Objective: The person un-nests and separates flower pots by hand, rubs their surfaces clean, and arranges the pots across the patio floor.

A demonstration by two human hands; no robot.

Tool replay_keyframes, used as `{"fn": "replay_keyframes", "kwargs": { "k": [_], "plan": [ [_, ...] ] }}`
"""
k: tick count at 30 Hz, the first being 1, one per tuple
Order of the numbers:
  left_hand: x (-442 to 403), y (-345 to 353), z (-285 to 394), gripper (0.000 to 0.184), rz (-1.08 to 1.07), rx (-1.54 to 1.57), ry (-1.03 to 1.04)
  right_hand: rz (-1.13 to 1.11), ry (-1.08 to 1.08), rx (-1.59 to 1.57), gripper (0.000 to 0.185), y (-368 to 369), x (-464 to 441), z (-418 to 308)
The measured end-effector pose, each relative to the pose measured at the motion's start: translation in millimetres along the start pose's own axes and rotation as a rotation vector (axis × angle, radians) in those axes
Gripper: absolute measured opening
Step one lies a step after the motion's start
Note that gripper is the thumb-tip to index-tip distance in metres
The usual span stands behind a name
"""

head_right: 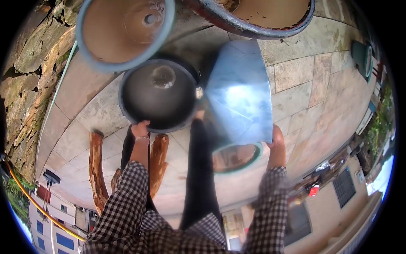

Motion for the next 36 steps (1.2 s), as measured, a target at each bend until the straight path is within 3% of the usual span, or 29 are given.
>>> {"fn": "replay_keyframes", "kwargs": {
  "k": [7,8,14,19,23,29,34,36],
  "plan": [
    [3,-23,44,0.030,0.083,-0.178,0.300,-0.047,-0.009,-0.039,0.033,-11,-2,18],
    [10,-27,53,0.029,0.107,-0.271,0.198,-0.025,-0.015,-0.035,0.032,-10,-1,20],
    [-8,-55,74,0.033,0.149,-0.386,0.374,-0.064,-0.006,-0.030,0.033,-7,2,28],
    [9,-89,117,0.031,0.247,-0.512,0.402,-0.173,-0.028,-0.041,0.034,2,7,34],
    [-1,-123,138,0.033,0.326,-0.527,0.432,-0.109,-0.103,0.038,0.034,-1,8,43],
    [-13,-176,169,0.039,0.355,-0.446,0.278,-0.057,-0.203,0.246,0.043,2,20,46],
    [-34,-206,176,0.024,0.368,-0.214,0.240,-0.007,-0.379,0.354,0.039,49,54,40],
    [-26,-206,183,0.022,0.349,-0.156,0.122,0.053,-0.349,0.375,0.039,62,62,41]
  ]
}}
Point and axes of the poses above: each hand's wrist, its own x-axis away from the middle knuckle, its own y-axis out of the palm, z = x × y, the point moved 6 cm from there along -x, towards the middle knuckle, and after that the axes turned 14 degrees about -y, right-handed, at the moved point
